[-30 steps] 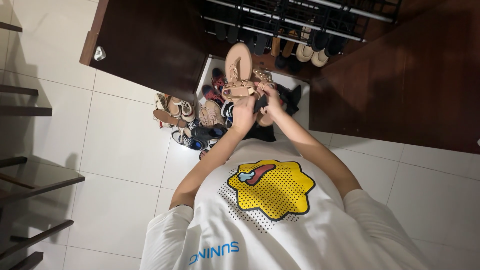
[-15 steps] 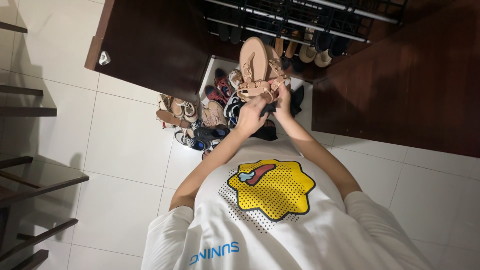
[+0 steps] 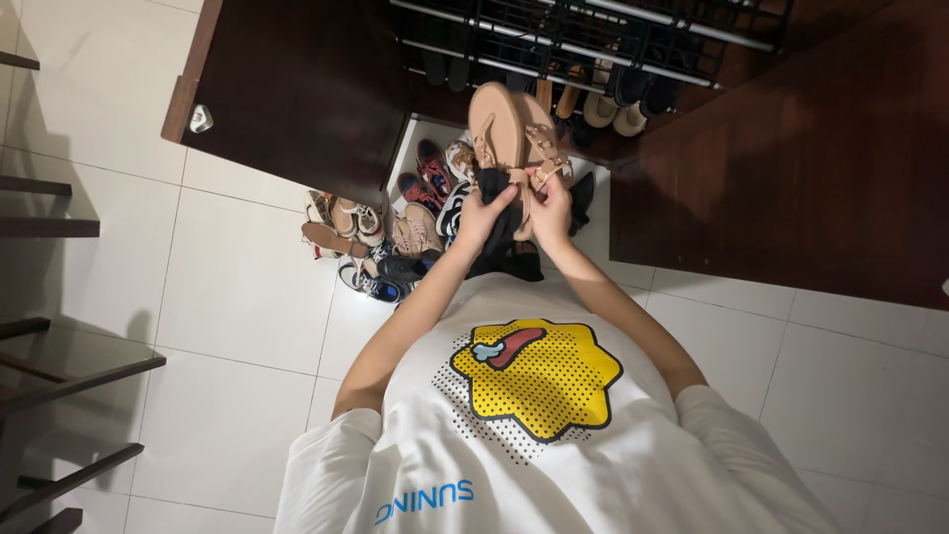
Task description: Organizing various pairs of shoes and placing them onto a shoe rack.
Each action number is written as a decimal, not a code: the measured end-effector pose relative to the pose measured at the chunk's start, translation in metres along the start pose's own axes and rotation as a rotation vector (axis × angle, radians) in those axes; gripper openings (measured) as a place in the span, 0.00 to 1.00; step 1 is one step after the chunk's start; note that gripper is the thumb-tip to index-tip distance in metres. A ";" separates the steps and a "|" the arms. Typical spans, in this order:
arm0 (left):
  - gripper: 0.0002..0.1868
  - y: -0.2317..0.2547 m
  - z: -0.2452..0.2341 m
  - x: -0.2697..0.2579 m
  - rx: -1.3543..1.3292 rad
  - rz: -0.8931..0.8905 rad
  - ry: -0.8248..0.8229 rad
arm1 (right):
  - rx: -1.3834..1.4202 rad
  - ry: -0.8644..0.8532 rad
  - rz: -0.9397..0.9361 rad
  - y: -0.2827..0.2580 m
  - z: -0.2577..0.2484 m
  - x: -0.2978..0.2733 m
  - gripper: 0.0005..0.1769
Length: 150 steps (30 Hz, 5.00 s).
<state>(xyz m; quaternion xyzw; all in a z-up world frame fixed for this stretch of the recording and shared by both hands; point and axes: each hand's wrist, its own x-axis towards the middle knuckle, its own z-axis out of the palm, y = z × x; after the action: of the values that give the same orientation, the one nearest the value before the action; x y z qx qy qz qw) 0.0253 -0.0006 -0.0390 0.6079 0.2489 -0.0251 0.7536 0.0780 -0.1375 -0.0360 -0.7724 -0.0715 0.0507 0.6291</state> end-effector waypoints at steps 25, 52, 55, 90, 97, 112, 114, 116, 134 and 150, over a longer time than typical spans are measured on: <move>0.05 0.005 0.037 -0.012 -0.671 -0.008 0.050 | 0.281 -0.090 -0.095 0.006 -0.013 -0.011 0.38; 0.04 -0.046 0.009 -0.001 -0.188 0.326 0.058 | -0.051 -0.064 -0.191 -0.022 -0.016 -0.018 0.33; 0.03 -0.050 0.010 -0.001 -0.199 0.323 0.019 | -0.066 -0.131 -0.168 -0.018 -0.012 -0.020 0.34; 0.28 -0.043 0.086 -0.023 0.770 0.197 0.012 | 0.107 0.052 0.128 0.111 -0.055 -0.014 0.21; 0.27 -0.060 0.128 -0.015 0.555 0.265 0.125 | 0.027 -0.131 0.199 0.104 -0.096 0.018 0.23; 0.31 -0.069 0.162 -0.024 0.968 -0.077 0.037 | 0.101 -0.248 0.289 0.152 -0.117 0.010 0.23; 0.28 -0.075 0.166 -0.029 1.014 -0.111 0.031 | -0.042 -0.261 0.167 0.157 -0.116 0.004 0.20; 0.26 -0.090 0.172 -0.034 0.995 -0.090 0.073 | 0.030 -0.262 0.194 0.159 -0.117 -0.004 0.18; 0.21 -0.157 0.173 -0.061 0.881 -0.031 0.317 | 0.074 -0.276 0.265 0.233 -0.113 -0.044 0.16; 0.23 -0.140 0.173 0.015 0.910 -0.133 0.306 | 0.099 -0.333 0.437 0.240 -0.103 0.032 0.15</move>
<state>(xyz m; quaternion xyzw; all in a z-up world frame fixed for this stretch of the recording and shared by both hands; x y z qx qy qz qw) 0.0504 -0.1932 -0.1476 0.8553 0.3588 -0.0900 0.3628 0.1380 -0.2790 -0.2493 -0.7189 -0.0033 0.3148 0.6197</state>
